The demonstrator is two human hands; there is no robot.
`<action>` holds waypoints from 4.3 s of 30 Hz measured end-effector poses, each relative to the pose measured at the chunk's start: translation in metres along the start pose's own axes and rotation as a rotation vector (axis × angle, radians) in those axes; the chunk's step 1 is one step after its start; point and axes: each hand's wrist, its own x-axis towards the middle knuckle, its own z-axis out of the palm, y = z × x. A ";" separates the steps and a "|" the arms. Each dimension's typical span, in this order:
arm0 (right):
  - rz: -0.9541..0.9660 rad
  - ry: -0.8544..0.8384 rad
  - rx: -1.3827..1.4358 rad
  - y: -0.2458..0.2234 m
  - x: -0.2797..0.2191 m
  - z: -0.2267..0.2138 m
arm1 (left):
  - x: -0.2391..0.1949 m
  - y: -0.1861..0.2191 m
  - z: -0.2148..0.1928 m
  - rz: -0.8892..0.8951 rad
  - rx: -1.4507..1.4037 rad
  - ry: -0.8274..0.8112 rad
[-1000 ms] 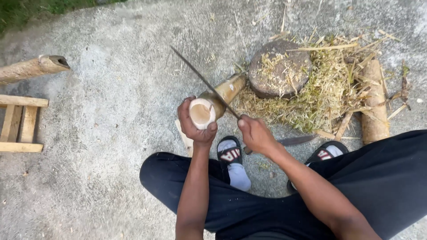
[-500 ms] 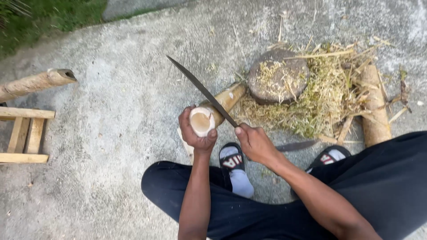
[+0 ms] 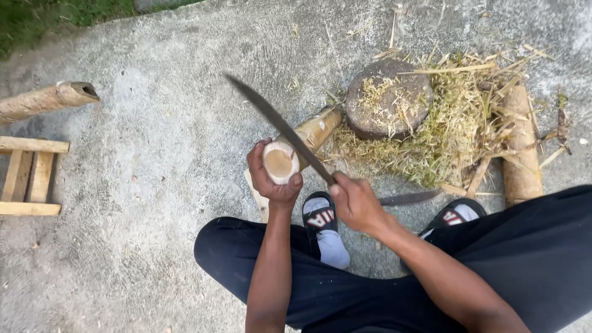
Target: The recorder is using a large knife to strip or shave the outer layer of a bamboo pole.
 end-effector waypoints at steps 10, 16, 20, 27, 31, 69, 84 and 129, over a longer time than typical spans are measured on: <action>0.367 -0.057 -0.075 0.072 0.025 0.011 | 0.008 -0.013 -0.003 -0.140 -0.095 0.077; 0.033 -0.046 -0.007 0.033 0.015 0.011 | 0.010 -0.011 -0.007 -0.150 -0.061 0.083; -0.134 -0.042 0.010 0.036 0.021 0.018 | 0.009 -0.013 -0.004 -0.054 -0.070 0.066; 0.065 -0.092 -0.037 0.007 0.019 0.012 | 0.000 -0.021 -0.010 -0.069 -0.100 0.125; -0.023 -0.113 -0.024 0.033 0.016 0.025 | -0.001 -0.014 -0.019 -0.038 -0.075 0.066; -0.009 -0.013 -0.129 -0.001 0.011 0.008 | -0.006 -0.021 -0.014 -0.032 0.004 0.104; 0.110 -0.077 -0.280 0.071 0.032 0.020 | -0.002 -0.021 -0.014 -0.043 0.030 0.111; 0.249 -0.130 -0.145 0.022 0.026 0.013 | 0.011 -0.014 -0.007 -0.108 -0.089 0.172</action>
